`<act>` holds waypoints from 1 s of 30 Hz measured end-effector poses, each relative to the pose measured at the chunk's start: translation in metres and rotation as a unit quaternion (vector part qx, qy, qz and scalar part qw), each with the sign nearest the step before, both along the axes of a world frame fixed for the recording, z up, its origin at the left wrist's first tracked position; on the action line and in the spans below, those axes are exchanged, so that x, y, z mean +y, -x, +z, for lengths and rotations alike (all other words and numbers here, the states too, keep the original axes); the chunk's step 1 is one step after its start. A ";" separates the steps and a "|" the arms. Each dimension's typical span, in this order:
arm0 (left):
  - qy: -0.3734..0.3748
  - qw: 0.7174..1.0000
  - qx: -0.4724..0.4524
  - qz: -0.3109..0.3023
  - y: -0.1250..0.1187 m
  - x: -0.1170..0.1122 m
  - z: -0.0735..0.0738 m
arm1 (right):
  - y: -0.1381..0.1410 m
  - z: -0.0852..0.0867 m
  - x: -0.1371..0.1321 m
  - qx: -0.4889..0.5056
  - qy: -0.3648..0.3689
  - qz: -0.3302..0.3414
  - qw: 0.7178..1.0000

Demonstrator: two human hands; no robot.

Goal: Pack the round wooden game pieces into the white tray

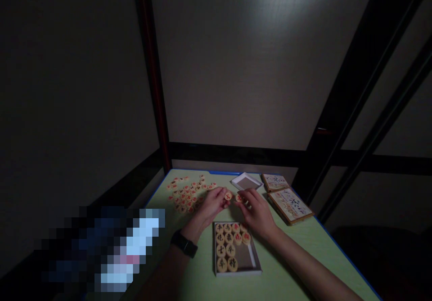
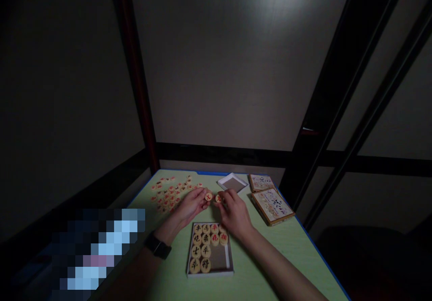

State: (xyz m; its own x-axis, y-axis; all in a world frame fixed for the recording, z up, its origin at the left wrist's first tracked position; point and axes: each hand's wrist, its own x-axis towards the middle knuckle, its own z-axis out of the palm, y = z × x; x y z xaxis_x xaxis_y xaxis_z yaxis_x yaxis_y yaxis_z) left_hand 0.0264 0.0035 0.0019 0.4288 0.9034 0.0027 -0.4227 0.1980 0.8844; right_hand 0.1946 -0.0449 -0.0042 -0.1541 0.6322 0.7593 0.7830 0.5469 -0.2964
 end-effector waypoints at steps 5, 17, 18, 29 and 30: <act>-0.024 0.999 0.012 -0.030 0.000 0.001 -0.003 | -0.004 -0.004 0.003 -0.025 0.019 -0.005 0.999; -0.080 0.993 0.083 0.013 0.001 -0.003 0.004 | -0.004 -0.003 0.004 0.000 0.012 0.045 0.999; -0.077 0.994 0.081 0.015 0.001 -0.004 0.005 | -0.004 -0.003 0.003 0.007 0.011 0.052 0.999; -0.069 0.990 0.118 -0.036 0.002 -0.009 0.014 | 0.002 -0.001 -0.001 0.049 0.006 0.074 0.996; -0.065 0.990 0.124 -0.029 0.002 -0.009 0.014 | 0.002 0.000 -0.001 0.044 0.008 0.074 0.996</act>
State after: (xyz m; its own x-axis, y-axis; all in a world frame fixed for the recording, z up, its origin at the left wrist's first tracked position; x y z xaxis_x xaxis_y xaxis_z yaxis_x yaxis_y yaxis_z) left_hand 0.0246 -0.0060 0.0157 0.4829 0.8757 0.0055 -0.1805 0.0934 0.9791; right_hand 0.1928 -0.0458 -0.0044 -0.1797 0.6204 0.7634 0.6649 0.6486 -0.3706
